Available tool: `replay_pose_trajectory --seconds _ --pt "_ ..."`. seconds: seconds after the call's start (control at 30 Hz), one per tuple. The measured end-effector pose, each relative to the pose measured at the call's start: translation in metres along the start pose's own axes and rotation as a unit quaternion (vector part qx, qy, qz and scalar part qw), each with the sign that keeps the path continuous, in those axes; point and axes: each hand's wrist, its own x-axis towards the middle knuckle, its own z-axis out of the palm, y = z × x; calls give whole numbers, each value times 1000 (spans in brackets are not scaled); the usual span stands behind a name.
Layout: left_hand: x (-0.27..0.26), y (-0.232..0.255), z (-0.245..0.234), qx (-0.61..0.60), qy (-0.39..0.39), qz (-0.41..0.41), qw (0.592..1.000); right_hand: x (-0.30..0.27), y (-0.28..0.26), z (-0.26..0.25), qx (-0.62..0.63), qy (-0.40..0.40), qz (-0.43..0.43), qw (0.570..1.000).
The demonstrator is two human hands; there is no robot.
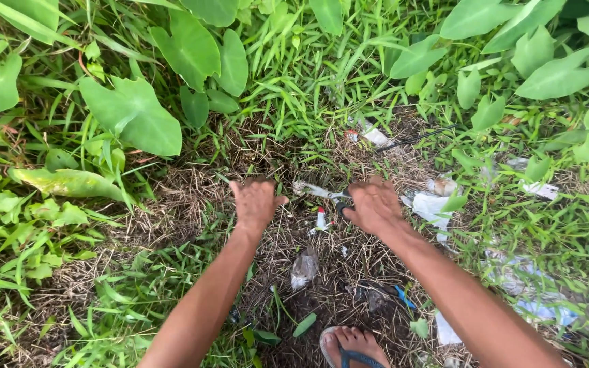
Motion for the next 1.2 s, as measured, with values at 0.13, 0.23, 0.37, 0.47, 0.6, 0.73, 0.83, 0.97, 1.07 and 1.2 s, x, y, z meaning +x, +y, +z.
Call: replay_pose_trajectory --seconds 0.13,0.23,0.37,0.47,0.6,0.73,0.83,0.97,1.07,1.2 --pt "37 -1 74 69 78 29 994 12 -6 33 -19 71 -72 995" --pt "39 -8 73 98 56 12 994 14 -19 41 -15 105 -107 989" --pt "24 -9 54 -20 88 56 994 18 -35 36 34 35 -93 994" --pt "35 -12 75 -39 115 85 989 21 -42 22 47 -94 -56 993" --pt "28 -10 47 -79 119 69 987 46 -22 75 -149 -51 -112 981" --pt "25 -13 54 -105 131 71 983 38 -35 48 -604 51 -203 769" --pt "15 -5 36 -137 122 93 979 34 -41 29 -939 28 -232 251" --pt "39 -14 77 13 120 77 990 34 -42 26 -944 38 -268 189" --pt "38 -12 66 17 131 64 989 34 -45 20 -954 49 -270 121" --pt "23 -7 51 -25 112 90 989 39 -50 21 -935 107 -253 -226"
